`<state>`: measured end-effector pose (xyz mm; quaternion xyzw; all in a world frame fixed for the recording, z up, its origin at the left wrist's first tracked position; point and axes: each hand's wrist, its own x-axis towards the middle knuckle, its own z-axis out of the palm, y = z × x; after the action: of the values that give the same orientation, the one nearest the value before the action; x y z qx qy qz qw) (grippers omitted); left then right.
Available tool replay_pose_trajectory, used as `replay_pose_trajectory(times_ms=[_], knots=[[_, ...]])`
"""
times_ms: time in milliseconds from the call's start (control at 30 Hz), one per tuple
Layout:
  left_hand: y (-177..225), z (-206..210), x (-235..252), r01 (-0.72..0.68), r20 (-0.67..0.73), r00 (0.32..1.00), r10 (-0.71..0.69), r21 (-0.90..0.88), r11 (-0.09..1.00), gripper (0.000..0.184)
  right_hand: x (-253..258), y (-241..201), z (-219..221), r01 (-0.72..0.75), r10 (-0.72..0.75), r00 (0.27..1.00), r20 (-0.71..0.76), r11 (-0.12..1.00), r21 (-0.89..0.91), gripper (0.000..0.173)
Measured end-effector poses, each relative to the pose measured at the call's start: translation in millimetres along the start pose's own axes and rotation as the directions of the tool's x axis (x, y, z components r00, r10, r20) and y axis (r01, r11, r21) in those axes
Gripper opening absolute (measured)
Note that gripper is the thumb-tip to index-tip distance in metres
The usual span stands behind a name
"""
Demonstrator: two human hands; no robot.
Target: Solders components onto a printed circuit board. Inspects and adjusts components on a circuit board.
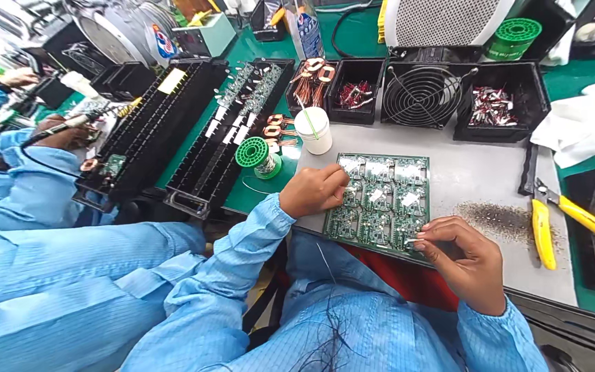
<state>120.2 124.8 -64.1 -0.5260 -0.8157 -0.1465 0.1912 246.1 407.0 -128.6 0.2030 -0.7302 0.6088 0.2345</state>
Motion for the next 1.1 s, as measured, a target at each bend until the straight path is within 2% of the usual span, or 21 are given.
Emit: replay_pose_trajectory(times_ms=[67, 133, 233, 333, 433, 500, 567, 667, 833, 967, 1100], knots=[[7.0, -1.2, 1.8, 0.035, -0.059, 0.998, -0.035, -0.002, 0.999, 0.015, 0.4, 0.0, 0.8, 0.011, -0.011, 1.0, 0.002, 1.0, -0.019, 0.014], [27.0, -4.8, 7.4, 0.046, -0.111, 0.993, -0.044, 0.011, 0.999, 0.018, 1.3, -0.9, 2.3, 0.041, -0.04, 0.999, 0.016, 0.996, -0.075, 0.024], [65.9, -6.2, 14.3, 0.013, -0.105, 0.994, -0.027, -0.132, 0.991, 0.02, 1.2, -5.3, 7.0, 0.097, -0.087, 0.995, 0.057, 0.974, -0.206, 0.036], [85.5, 4.6, 16.8, -0.058, -0.077, 0.996, 0.037, -0.288, 0.956, 0.017, 1.6, -6.5, 9.6, 0.159, -0.133, 0.986, 0.103, 0.94, -0.301, 0.032], [85.9, 6.7, 13.6, -0.09, -0.018, 0.996, 0.09, -0.387, 0.918, 0.018, 1.4, -4.6, 8.2, 0.173, -0.147, 0.982, 0.118, 0.95, -0.258, 0.02], [76.8, 0.1, 12.0, -0.041, 0.027, 0.998, 0.052, -0.323, 0.946, 0.022, 1.9, -3.4, 5.7, 0.14, -0.121, 0.988, 0.097, 0.966, -0.218, 0.019], [63.1, -5.0, 13.5, 0.03, 0.049, 0.999, -0.022, -0.176, 0.984, 0.024, 2.1, -3.8, 3.7, 0.097, -0.087, 0.994, 0.064, 0.979, -0.179, 0.02], [42.7, -2.4, 20.0, 0.038, 0.12, 0.992, -0.035, -0.019, 0.999, 0.025, 2.3, -4.4, 3.8, 0.067, -0.062, 0.997, 0.035, 0.985, -0.161, 0.018], [31.6, 12.0, 29.2, -0.03, 0.174, 0.985, 0.022, 0.038, 0.999, 0.023, 1.7, -4.6, 5.3, 0.038, -0.039, 0.999, -0.012, 0.995, -0.095, 0.009], [30.3, 11.3, 31.2, -0.072, 0.171, 0.983, 0.062, 0.055, 0.996, 0.022, 0.4, -4.1, 5.9, 0.026, -0.027, 1.0, -0.014, 0.999, -0.045, 0.019], [33.8, 11.4, 33.7, -0.105, 0.17, 0.982, 0.086, 0.106, 0.989, 0.02, 0.4, -4.9, 6.2, 0.029, -0.029, 1.0, 0.004, 0.998, -0.055, 0.021]])
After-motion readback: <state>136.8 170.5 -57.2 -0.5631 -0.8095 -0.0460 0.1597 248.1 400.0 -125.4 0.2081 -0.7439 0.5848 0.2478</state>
